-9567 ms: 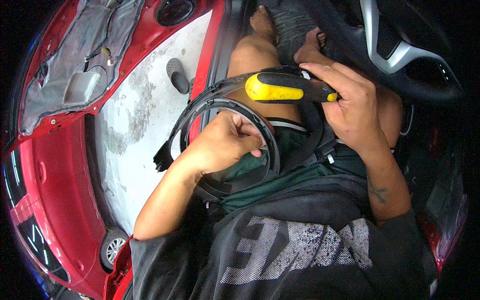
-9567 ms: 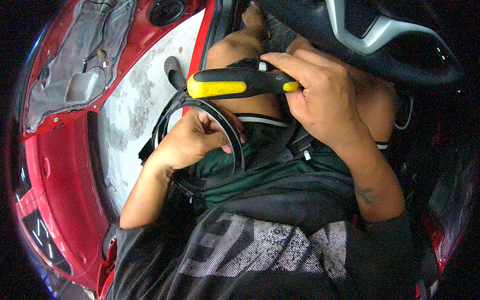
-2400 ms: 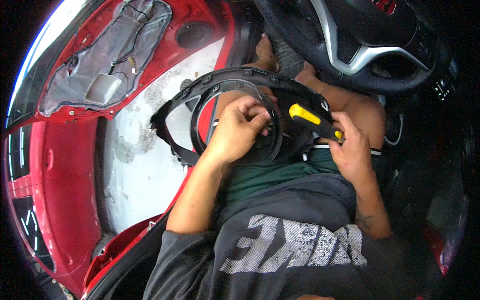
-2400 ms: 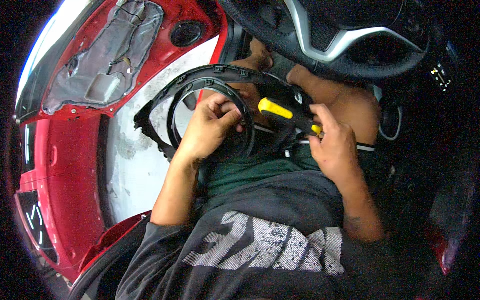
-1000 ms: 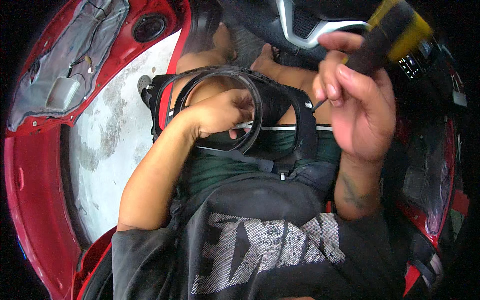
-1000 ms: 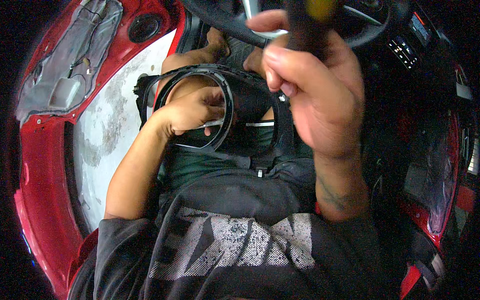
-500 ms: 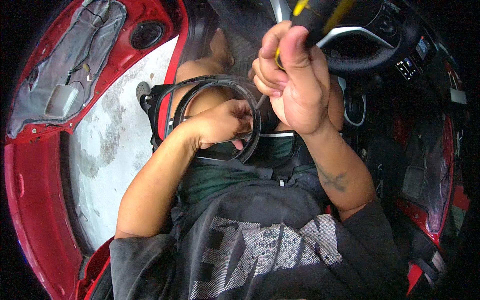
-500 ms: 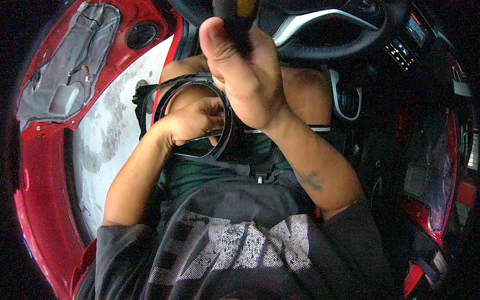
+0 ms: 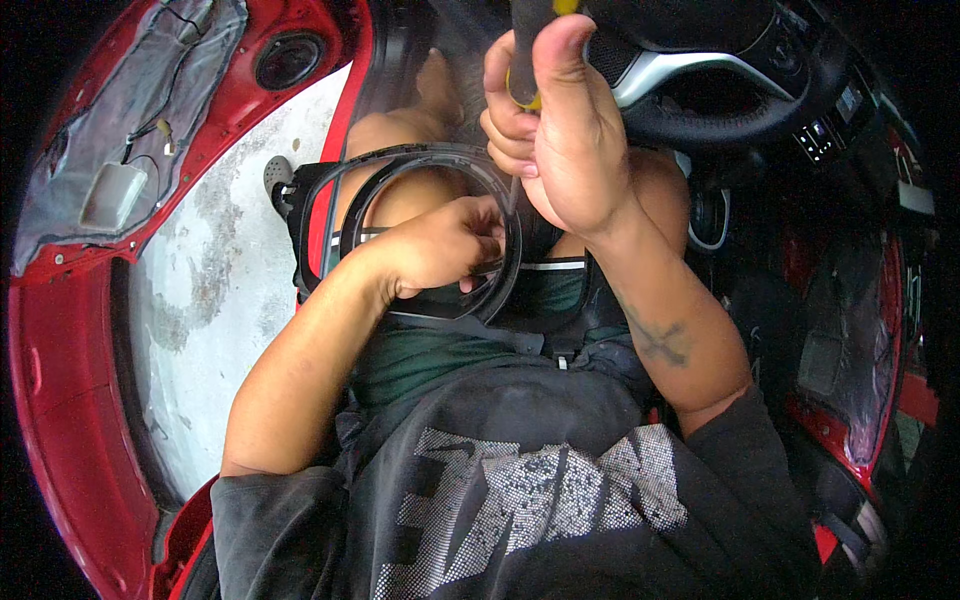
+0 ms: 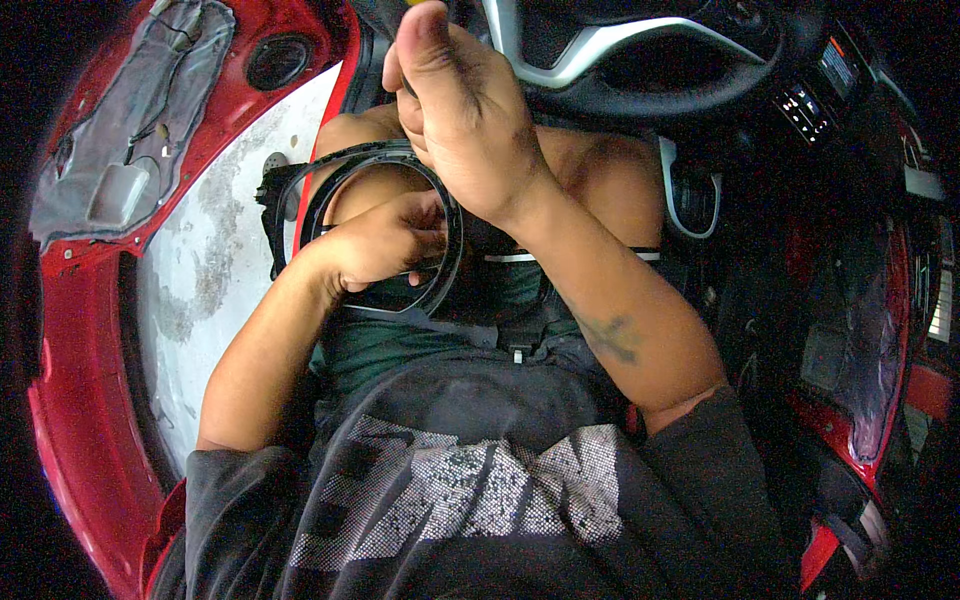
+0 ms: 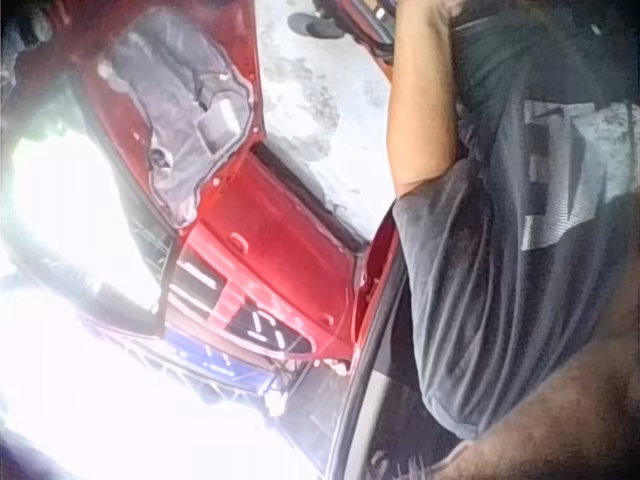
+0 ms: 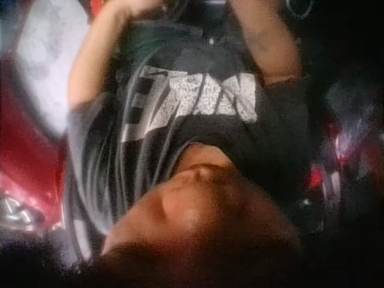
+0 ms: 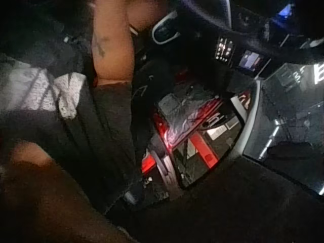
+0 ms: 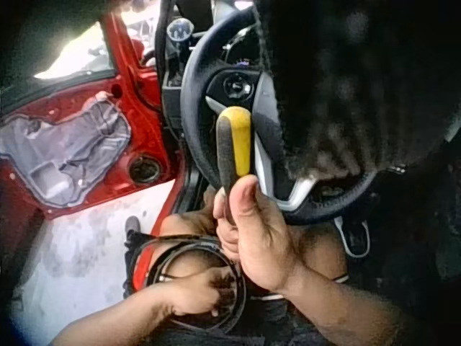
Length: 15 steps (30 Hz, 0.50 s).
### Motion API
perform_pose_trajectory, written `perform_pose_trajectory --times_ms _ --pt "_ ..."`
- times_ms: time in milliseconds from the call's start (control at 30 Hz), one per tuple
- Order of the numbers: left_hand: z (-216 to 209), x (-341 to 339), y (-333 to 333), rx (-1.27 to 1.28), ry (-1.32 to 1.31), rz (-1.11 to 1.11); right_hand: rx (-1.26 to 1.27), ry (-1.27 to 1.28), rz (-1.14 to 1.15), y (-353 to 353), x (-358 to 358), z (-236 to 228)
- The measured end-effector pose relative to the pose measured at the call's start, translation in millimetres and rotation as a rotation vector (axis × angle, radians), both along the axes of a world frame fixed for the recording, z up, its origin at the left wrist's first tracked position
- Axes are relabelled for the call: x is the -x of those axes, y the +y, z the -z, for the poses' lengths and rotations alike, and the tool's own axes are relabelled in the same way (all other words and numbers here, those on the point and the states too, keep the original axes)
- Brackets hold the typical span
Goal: The person sits in the driver's seat of a red car and disassembles a black plastic steering wheel trim ring. They use a yellow-handled screwdriver to pry and release clips, then remove a metal retaining ring from the trim piece.
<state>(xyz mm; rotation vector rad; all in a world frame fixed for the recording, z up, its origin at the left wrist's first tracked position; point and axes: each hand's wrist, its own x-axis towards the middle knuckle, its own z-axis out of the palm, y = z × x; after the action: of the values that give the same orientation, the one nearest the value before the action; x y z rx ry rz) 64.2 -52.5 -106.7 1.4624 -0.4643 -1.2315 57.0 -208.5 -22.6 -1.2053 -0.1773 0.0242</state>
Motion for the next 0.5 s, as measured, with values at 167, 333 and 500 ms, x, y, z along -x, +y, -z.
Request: perform_pose_trajectory --times_ms 167,333,500 --pt "2.0 -0.6 1.1 -0.009 -0.01 0.002 -0.047 0.154 0.064 11.2 -7.0 -14.5" --pt "-2.7 -1.6 1.0 -0.027 -0.01 0.01 -0.034 0.193 0.136 13.3 -12.9 -13.7" --pt "-13.5 3.6 -1.9 -0.092 -0.034 -0.001 0.048 0.232 0.214 12.2 -9.7 -4.5"
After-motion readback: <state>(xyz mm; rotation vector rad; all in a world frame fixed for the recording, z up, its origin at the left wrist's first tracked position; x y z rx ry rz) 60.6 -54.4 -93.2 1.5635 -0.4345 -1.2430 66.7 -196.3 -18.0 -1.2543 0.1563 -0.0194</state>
